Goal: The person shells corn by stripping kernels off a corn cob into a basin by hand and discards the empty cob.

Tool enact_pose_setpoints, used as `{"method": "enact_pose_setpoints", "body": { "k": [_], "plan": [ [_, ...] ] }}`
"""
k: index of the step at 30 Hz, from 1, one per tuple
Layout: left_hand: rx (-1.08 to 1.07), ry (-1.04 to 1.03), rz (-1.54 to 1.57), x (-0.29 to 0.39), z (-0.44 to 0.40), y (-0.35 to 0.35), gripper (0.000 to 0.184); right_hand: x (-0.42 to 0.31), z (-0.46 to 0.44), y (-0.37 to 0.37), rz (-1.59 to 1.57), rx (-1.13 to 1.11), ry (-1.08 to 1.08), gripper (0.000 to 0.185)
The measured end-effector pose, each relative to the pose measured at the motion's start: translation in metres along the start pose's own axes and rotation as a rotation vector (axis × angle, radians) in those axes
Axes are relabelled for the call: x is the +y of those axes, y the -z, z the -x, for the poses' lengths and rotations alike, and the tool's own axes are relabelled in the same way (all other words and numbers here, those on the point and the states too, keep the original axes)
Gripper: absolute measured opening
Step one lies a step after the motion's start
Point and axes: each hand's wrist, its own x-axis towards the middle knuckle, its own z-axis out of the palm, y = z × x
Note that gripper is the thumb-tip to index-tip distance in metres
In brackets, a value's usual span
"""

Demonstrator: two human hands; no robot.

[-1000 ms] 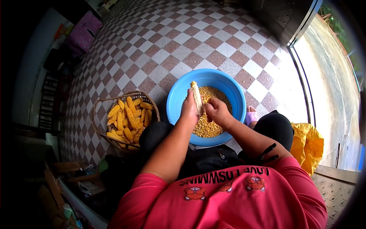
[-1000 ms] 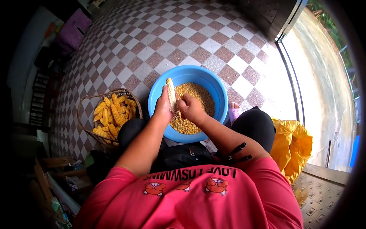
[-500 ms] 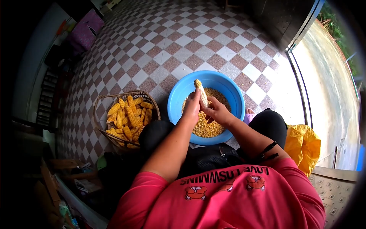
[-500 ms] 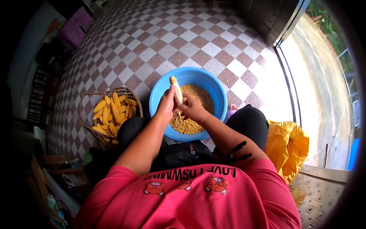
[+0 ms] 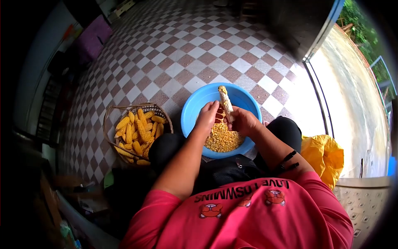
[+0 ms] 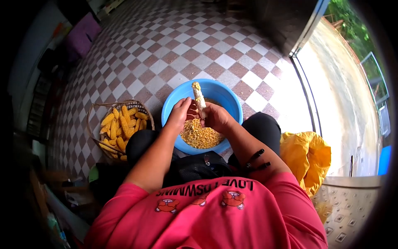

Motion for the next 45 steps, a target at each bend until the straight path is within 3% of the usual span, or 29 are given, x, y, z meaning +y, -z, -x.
{"method": "enact_pose_setpoints", "body": {
  "k": [2,5,9,11,13,15,17,18,20,23,25,27,29,31,35,37,39,41,43,45],
  "plan": [
    [0.017,-0.035,-0.127,-0.012,-0.008,0.006,0.026,-0.009,0.011,0.008,-0.034,0.019,0.066,0.034],
    [-0.006,0.091,-0.249,-0.012,-0.005,0.011,0.022,-0.041,0.057,0.020,-0.103,0.072,0.220,0.041],
    [-0.078,0.154,-0.357,-0.015,-0.001,0.009,0.022,-0.076,0.162,0.091,-0.264,-0.006,0.407,0.015],
    [-0.138,0.161,-0.375,-0.019,0.003,0.008,0.022,-0.072,0.231,0.130,-0.221,0.181,0.461,0.015],
    [-0.184,0.177,-0.399,-0.025,0.001,0.012,0.023,-0.053,0.300,0.138,-0.213,0.674,0.546,0.018],
    [-0.203,0.169,-0.444,-0.024,0.002,0.010,0.024,-0.027,0.365,0.162,-0.372,0.773,0.508,0.017],
    [-0.220,0.168,-0.461,-0.023,0.005,0.008,0.025,0.004,0.408,0.164,-0.394,1.081,0.560,0.019],
    [-0.212,0.184,-0.493,-0.022,0.005,0.008,0.027,0.015,0.422,0.164,-0.400,1.088,0.567,0.019],
    [-0.196,0.206,-0.550,-0.022,0.007,0.007,0.029,0.035,0.442,0.169,-0.502,1.458,0.535,0.023],
    [-0.183,0.213,-0.554,-0.025,0.004,0.012,0.029,0.058,0.483,0.214,-0.521,1.424,0.516,0.023],
    [-0.171,0.190,-0.545,-0.030,0.004,0.017,0.027,0.073,0.526,0.279,-0.450,1.217,0.456,0.026],
    [-0.175,0.191,-0.502,-0.030,0.005,0.022,0.026,0.042,0.489,0.224,-0.385,1.616,0.524,0.030],
    [-0.154,0.186,-0.528,-0.026,0.009,0.022,0.024,0.036,0.492,0.230,-0.084,1.725,0.314,0.036],
    [-0.128,0.176,-0.535,-0.023,0.014,0.023,0.025,0.030,0.481,0.231,0.197,1.744,0.134,0.036],
    [-0.071,0.189,-0.572,-0.024,0.020,0.024,0.025,0.011,0.420,0.192,0.387,1.516,0.343,0.027],
    [-0.113,0.313,-0.583,-0.033,0.015,0.031,0.029,-0.003,0.386,0.168,0.427,1.428,0.421,0.024],
    [-0.110,0.435,-0.547,-0.047,0.015,0.036,0.032,-0.013,0.367,0.166,0.688,1.194,0.494,0.020],
    [-0.081,0.545,-0.468,-0.065,0.016,0.038,0.035,-0.034,0.336,0.133,0.680,1.215,0.570,0.017],
    [-0.057,0.666,-0.413,-0.090,0.017,0.044,0.036,-0.055,0.309,0.111,0.690,1.227,0.645,0.021],
    [-0.119,0.806,-0.416,-0.115,0.020,0.050,0.038,-0.072,0.281,0.086,0.708,1.062,0.720,0.031]
  ]
}}
